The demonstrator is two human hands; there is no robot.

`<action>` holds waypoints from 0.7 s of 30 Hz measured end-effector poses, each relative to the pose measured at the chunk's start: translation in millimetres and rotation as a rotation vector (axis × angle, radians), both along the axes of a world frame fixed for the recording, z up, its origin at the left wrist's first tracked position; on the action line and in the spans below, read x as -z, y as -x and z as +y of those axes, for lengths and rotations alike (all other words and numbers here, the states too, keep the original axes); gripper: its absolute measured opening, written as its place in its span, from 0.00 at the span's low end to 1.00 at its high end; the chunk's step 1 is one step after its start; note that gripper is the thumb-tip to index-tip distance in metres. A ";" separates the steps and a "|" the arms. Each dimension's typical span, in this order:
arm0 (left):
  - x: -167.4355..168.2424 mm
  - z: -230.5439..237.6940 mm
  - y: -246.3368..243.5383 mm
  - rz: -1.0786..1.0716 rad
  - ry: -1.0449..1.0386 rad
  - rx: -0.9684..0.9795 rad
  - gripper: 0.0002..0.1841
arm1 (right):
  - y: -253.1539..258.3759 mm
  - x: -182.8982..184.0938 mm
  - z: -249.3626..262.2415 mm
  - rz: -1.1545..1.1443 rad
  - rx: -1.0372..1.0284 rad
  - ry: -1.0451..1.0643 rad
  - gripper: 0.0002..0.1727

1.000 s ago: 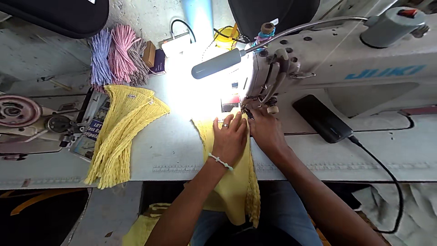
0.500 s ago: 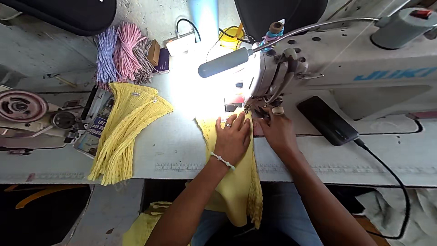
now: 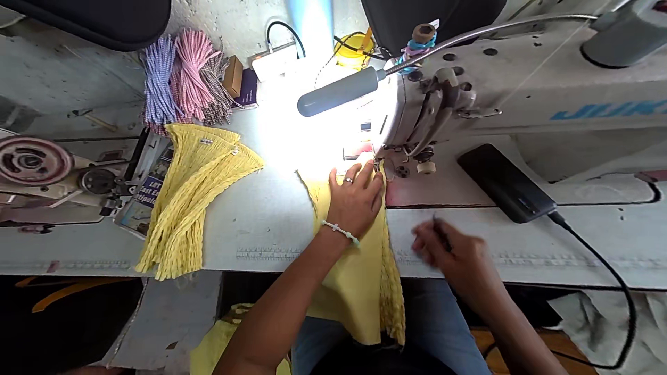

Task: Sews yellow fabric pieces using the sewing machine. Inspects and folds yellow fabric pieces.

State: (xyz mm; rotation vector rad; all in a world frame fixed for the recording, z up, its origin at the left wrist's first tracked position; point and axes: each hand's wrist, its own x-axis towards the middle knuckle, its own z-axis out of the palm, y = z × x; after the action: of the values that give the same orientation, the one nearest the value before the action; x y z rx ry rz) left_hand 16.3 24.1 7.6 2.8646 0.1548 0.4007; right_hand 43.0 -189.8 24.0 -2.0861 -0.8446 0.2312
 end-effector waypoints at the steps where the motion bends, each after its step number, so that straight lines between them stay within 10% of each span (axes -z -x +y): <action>1: -0.8 -0.5 -0.2 0.016 0.003 -0.005 0.18 | 15.5 0.1 -5.3 0.005 -0.054 0.013 0.18; 10: -6.3 -62.1 97.2 -0.138 0.078 0.018 0.19 | 92.8 22.9 -25.2 0.099 -0.053 0.136 0.27; 21: 62.9 -87.4 193.1 -0.410 -0.054 0.010 0.19 | 111.6 34.7 -15.9 -0.037 -0.038 -0.118 0.31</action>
State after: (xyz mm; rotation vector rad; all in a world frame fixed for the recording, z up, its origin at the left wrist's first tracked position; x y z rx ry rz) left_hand -176.7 -63.3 -55.3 2.7597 0.0538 0.9878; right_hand -68.5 -205.6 -10.7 -1.9710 -0.8995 0.1595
